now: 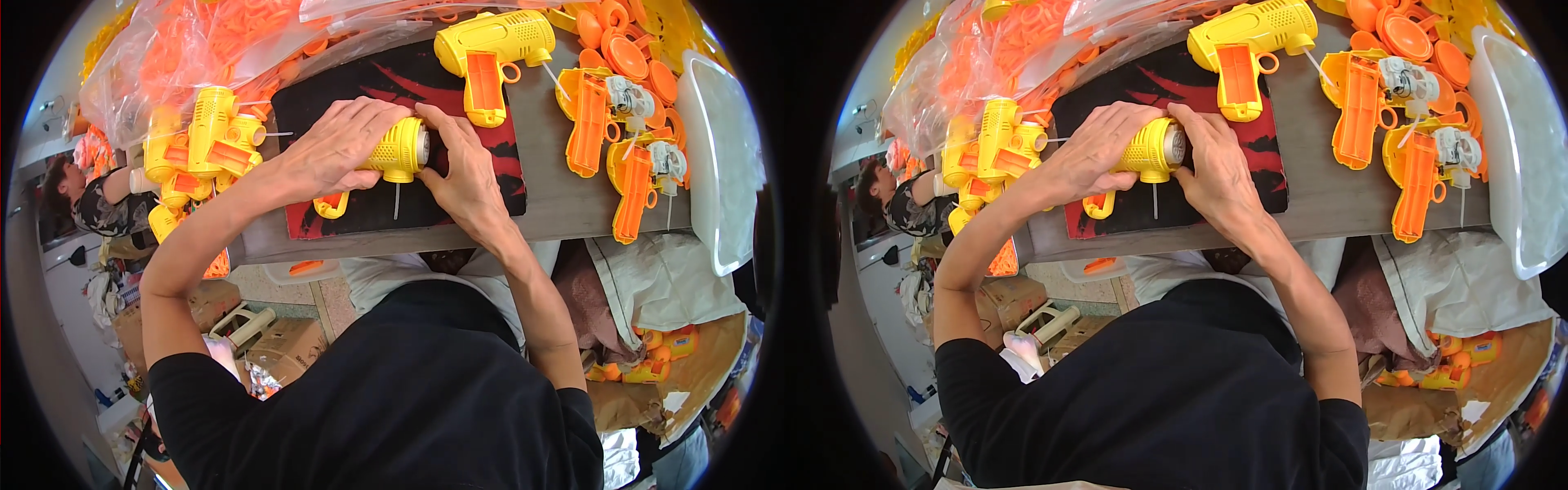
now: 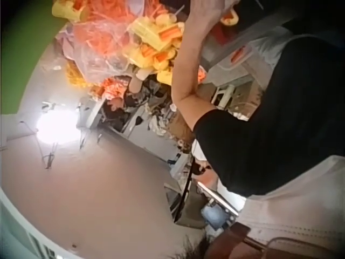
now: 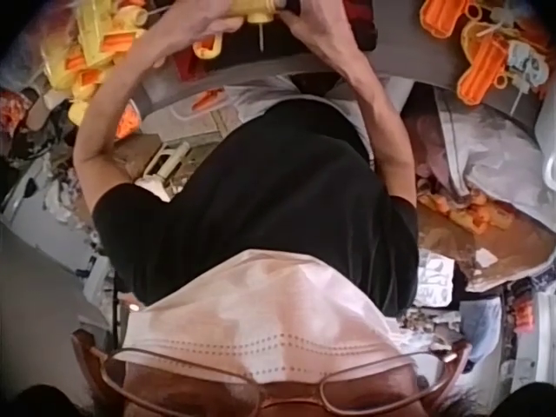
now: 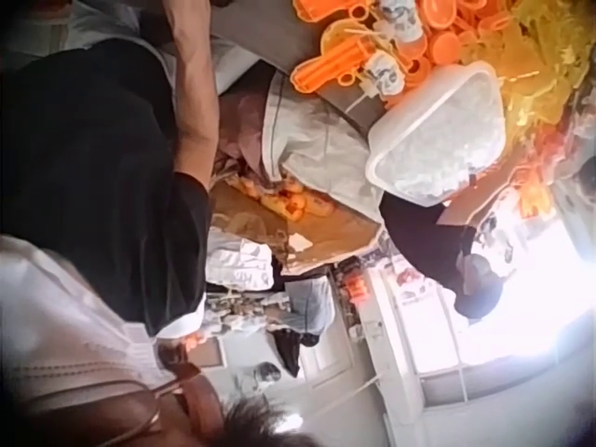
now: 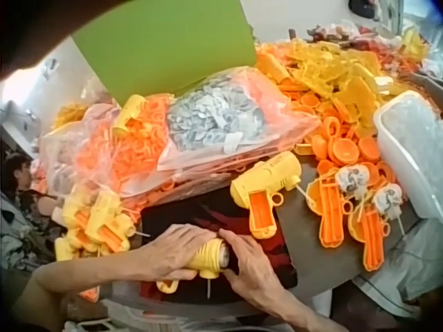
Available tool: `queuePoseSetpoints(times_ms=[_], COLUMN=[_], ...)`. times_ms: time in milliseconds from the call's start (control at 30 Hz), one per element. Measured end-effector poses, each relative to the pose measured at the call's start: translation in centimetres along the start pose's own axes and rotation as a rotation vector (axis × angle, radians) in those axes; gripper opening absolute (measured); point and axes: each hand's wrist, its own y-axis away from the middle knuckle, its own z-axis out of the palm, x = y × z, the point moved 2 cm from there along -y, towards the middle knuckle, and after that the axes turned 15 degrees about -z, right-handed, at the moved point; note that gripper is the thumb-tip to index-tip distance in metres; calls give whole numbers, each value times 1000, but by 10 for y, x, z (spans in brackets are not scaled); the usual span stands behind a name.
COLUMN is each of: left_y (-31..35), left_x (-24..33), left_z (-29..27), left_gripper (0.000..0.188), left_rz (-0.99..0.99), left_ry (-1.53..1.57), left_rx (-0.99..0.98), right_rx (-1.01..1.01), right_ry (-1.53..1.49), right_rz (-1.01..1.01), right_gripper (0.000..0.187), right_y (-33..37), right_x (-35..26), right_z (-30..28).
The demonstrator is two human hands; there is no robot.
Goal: Assemble components onto toy blasters at a factory workstation.
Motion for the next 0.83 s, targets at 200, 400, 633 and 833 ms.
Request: queuePoseSetpoints(times_ms=[200,400,633,833], left_y=[1,-3,-7,4], left_x=[-4,2,2,9], left_z=[4,-4,-4,3], left_gripper=[85,87,87,86], left_rz=[-13,-47,-95,-171], left_ry=[53,-42,-26,-85], left_rx=[62,-26,-121,-56], right_rx=[-1,-3,10,-93], right_ry=[-17,-19,-23,-141], right_rz=[-5,0,14,-55], right_gripper=[75,76,77,81], right_y=[-4,-5,-4,2], right_x=[0,2,0,-3], right_z=[-1,1,-1,-11])
